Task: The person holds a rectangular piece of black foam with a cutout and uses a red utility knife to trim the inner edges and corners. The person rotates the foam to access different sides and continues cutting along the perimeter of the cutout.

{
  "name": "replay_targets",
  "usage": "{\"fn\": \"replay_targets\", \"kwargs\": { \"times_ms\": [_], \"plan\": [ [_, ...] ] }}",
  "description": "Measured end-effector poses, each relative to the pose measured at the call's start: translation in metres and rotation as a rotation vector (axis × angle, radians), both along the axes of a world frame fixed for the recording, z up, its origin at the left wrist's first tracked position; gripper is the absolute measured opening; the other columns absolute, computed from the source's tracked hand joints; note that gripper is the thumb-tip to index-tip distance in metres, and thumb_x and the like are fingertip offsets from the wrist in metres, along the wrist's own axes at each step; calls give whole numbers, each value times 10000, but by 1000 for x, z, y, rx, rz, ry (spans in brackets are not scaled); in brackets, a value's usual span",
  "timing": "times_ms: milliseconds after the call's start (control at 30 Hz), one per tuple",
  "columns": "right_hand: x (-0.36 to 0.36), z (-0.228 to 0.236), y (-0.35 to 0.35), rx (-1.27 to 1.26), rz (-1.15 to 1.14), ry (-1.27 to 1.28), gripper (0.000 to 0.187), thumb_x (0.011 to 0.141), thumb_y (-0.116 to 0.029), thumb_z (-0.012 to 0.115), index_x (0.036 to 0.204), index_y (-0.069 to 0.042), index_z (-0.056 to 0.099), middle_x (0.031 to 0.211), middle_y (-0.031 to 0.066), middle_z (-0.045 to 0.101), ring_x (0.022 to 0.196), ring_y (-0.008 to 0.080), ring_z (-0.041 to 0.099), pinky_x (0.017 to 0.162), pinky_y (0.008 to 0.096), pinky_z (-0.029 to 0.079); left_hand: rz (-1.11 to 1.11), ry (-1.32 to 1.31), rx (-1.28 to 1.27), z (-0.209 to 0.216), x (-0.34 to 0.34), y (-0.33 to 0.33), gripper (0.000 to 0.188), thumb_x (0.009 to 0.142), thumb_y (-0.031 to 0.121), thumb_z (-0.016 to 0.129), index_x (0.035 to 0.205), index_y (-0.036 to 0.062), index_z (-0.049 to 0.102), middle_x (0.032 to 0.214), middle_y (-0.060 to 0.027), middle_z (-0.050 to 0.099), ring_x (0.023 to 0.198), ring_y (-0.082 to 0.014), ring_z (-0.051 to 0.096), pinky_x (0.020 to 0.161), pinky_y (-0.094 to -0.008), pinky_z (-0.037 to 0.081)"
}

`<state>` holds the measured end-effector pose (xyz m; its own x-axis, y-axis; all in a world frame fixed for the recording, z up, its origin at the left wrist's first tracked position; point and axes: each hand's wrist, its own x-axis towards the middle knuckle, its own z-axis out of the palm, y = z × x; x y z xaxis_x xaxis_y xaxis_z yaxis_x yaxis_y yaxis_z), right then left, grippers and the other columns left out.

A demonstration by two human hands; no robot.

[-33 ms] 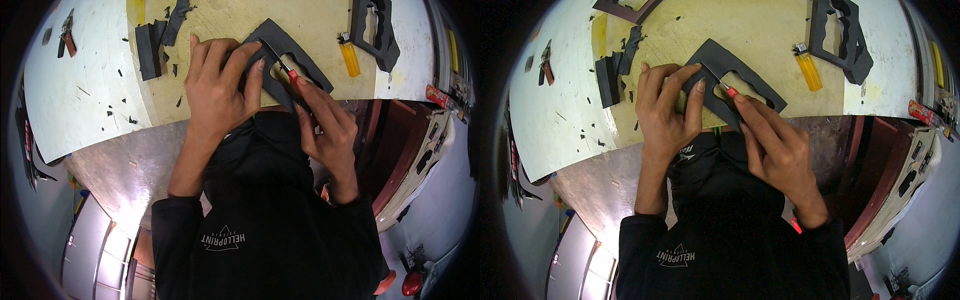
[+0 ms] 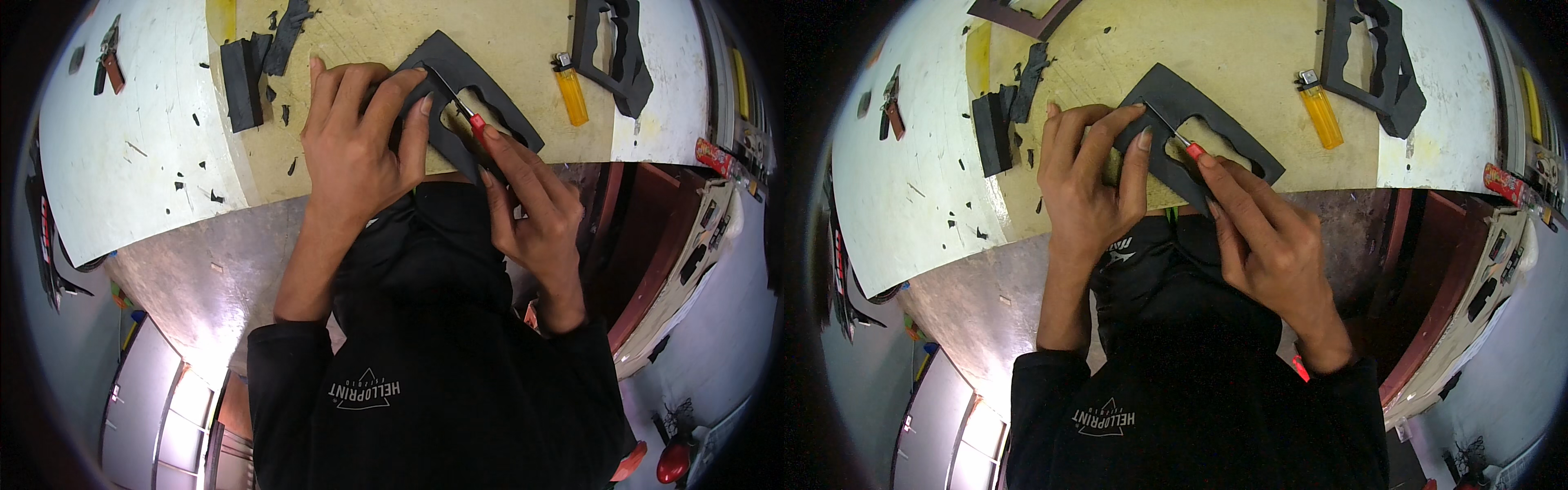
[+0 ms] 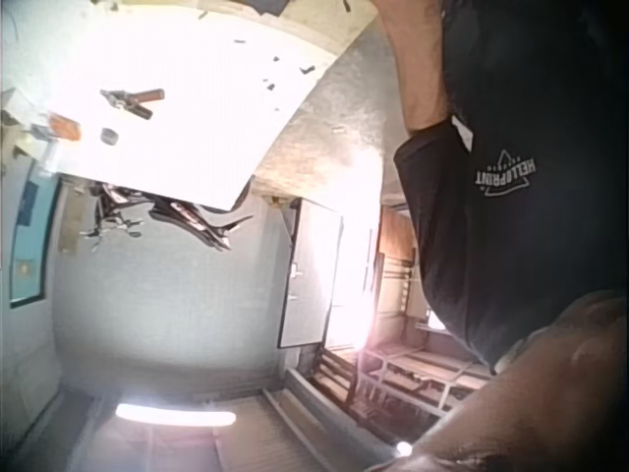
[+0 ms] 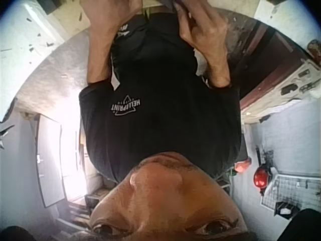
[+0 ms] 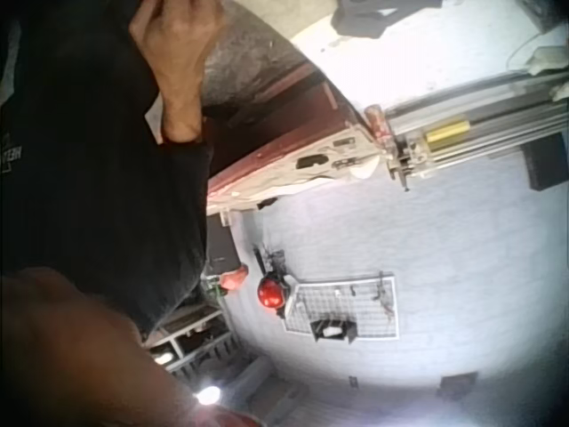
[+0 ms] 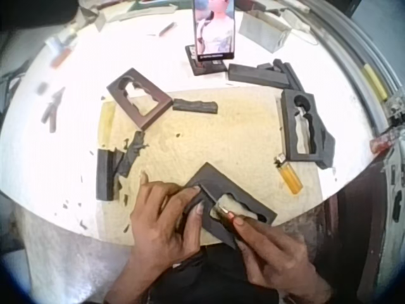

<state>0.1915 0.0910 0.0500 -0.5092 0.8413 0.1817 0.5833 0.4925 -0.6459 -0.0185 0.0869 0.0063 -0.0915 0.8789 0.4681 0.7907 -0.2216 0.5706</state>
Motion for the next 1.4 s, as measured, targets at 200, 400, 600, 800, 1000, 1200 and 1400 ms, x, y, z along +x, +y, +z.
{"fn": "replay_targets", "kwargs": {
  "times_ms": [200,400,600,800,1000,1200,1400],
  "plan": [
    [-2,4,0,4,4,-36,496,843,70,761,1324,-36,700,1197,217,743,971,324,785,724,369,627,-6,9,0,2,0,0,252,815,56,781,1067,59,769,964,-121,673,890,-335,667,1082,-556,445],
    [-2,4,-3,27,63,-108,609,834,70,699,1426,-49,616,1176,190,715,788,318,761,645,391,621,-7,7,-16,3,1,-3,250,820,60,778,1070,56,770,965,-128,672,895,-340,665,1072,-541,447],
    [-2,17,-2,-74,31,-188,524,877,32,730,1387,-60,655,1081,204,742,853,360,768,679,412,608,1,12,7,3,1,-1,255,813,61,786,1067,56,776,954,-123,664,893,-329,644,1051,-516,463],
    [3,26,-7,-107,22,-207,535,880,34,723,1398,-76,649,1079,198,738,828,367,764,667,413,608,13,-2,9,1,1,1,265,803,63,794,1067,67,783,939,-121,653,878,-320,630,1037,-499,474],
    [25,54,-24,-207,-56,-226,465,859,47,733,1314,-44,704,1128,218,747,949,347,778,751,398,626,23,15,3,-1,1,-2,268,804,69,796,1071,82,785,942,-116,650,879,-315,625,1046,-508,469],
    [19,27,-10,9,-64,37,496,878,54,720,1361,-49,675,1160,222,738,958,334,777,727,390,634,23,27,12,-5,-2,-1,283,804,142,794,1086,125,781,941,-95,625,896,-317,656,1083,-612,458],
    [0,2,3,-19,-18,32,448,859,38,756,1301,-12,709,1171,221,753,996,319,780,781,379,620,26,45,3,-3,0,-2,269,817,141,786,1085,127,781,950,-92,628,919,-314,645,1086,-619,455]
  ]
}}
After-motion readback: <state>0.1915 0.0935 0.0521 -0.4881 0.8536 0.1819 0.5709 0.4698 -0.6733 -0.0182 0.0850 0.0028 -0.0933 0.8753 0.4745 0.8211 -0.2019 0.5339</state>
